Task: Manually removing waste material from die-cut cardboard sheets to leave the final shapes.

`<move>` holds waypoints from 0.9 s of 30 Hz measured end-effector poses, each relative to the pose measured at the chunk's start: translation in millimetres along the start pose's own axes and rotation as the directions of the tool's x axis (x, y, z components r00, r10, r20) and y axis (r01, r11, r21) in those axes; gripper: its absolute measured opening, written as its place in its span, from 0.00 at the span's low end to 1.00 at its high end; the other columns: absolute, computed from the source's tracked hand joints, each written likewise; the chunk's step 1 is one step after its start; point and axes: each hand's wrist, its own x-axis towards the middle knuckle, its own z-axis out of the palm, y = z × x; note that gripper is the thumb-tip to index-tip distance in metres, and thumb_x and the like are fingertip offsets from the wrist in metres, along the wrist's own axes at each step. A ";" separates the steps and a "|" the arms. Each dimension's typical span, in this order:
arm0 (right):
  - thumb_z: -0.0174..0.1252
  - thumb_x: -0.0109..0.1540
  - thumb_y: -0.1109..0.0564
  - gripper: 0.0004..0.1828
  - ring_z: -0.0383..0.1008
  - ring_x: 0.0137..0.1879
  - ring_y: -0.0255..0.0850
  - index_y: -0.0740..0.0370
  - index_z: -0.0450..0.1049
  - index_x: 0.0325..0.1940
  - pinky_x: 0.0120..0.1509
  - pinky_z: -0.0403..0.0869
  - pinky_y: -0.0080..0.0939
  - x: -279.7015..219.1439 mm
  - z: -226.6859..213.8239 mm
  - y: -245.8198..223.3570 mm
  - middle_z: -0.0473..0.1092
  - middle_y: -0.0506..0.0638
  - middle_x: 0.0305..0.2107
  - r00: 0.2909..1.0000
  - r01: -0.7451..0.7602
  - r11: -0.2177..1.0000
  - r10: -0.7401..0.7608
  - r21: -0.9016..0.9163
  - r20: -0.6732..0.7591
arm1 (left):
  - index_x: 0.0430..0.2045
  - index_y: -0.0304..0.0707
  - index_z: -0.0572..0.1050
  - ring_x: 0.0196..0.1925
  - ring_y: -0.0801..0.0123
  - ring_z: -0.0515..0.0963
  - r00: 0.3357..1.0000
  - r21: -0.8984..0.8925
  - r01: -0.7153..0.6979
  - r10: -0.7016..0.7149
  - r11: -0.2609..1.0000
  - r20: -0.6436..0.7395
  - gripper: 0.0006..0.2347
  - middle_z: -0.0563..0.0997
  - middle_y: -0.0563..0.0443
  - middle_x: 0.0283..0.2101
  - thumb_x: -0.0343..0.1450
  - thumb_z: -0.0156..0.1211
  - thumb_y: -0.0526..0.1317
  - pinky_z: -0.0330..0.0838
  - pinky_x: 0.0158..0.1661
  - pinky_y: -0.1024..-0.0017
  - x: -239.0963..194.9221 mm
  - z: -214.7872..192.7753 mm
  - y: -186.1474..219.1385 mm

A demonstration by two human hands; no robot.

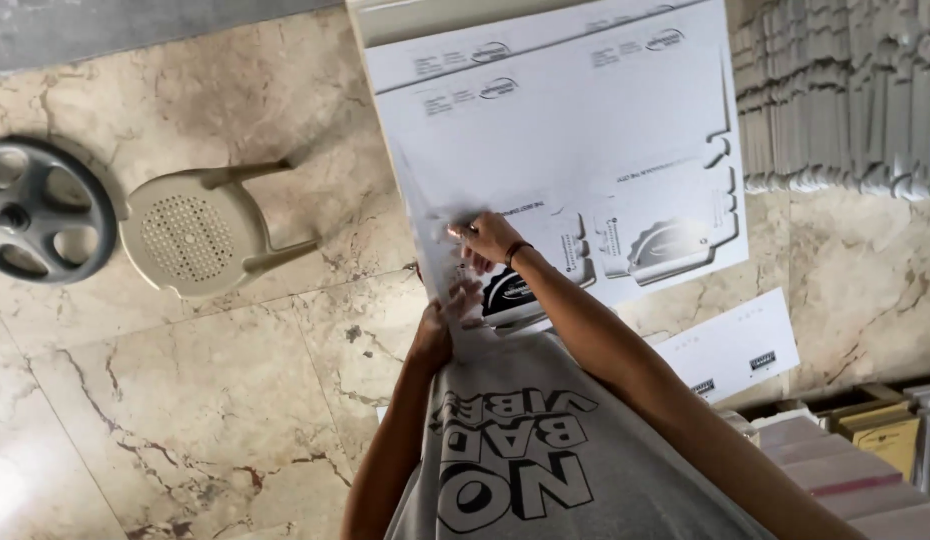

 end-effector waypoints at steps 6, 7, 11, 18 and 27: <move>0.51 0.69 0.43 0.23 0.81 0.32 0.53 0.60 0.80 0.29 0.35 0.80 0.55 -50.1 -49.4 127.6 0.77 0.56 0.22 0.794 -0.037 0.947 -0.166 -0.319 -0.585 | 0.64 0.45 0.68 0.66 0.68 0.65 0.879 0.189 -0.164 0.056 0.968 0.473 0.18 0.70 0.53 0.65 0.79 0.46 0.44 0.54 0.61 0.56 -37.5 23.8 -34.5; 0.47 0.68 0.34 0.32 0.81 0.36 0.56 0.64 0.78 0.30 0.41 0.79 0.56 -66.2 -68.6 142.1 0.77 0.61 0.27 0.842 -0.158 0.925 -0.055 -0.344 -0.536 | 0.60 0.35 0.71 0.59 0.65 0.71 0.945 0.223 -0.191 0.117 0.956 0.305 0.18 0.74 0.44 0.59 0.78 0.50 0.44 0.67 0.54 0.60 -53.7 47.9 -20.1; 0.58 0.57 0.23 0.41 0.82 0.38 0.52 0.70 0.78 0.28 0.39 0.82 0.42 -68.8 -106.3 182.7 0.77 0.63 0.30 0.870 -0.478 0.878 0.477 0.026 -0.128 | 0.62 0.29 0.66 0.50 0.34 0.81 0.986 -0.159 -0.049 0.073 0.986 0.150 0.21 0.80 0.22 0.48 0.75 0.57 0.39 0.77 0.50 0.38 -15.4 32.5 -35.0; 0.67 0.61 0.47 0.22 0.57 0.16 0.37 0.71 0.71 0.32 0.22 0.59 0.33 -100.8 -142.1 125.4 0.63 0.53 0.14 0.882 -0.460 0.633 0.405 0.622 0.240 | 0.67 0.26 0.61 0.64 0.34 0.71 0.964 0.066 -0.209 0.194 0.976 0.183 0.45 0.71 0.22 0.63 0.56 0.74 0.51 0.70 0.57 0.41 -35.5 8.4 -8.0; 0.55 0.67 0.35 0.27 0.67 0.31 0.41 0.61 0.63 0.51 0.33 0.74 0.46 -76.1 -136.0 131.9 0.56 0.45 0.31 0.885 -0.463 0.507 0.311 0.727 0.346 | 0.75 0.51 0.47 0.78 0.34 0.38 0.837 0.997 0.002 0.546 -0.071 0.037 0.38 0.43 0.39 0.79 0.72 0.59 0.58 0.35 0.67 0.26 85.5 184.7 15.3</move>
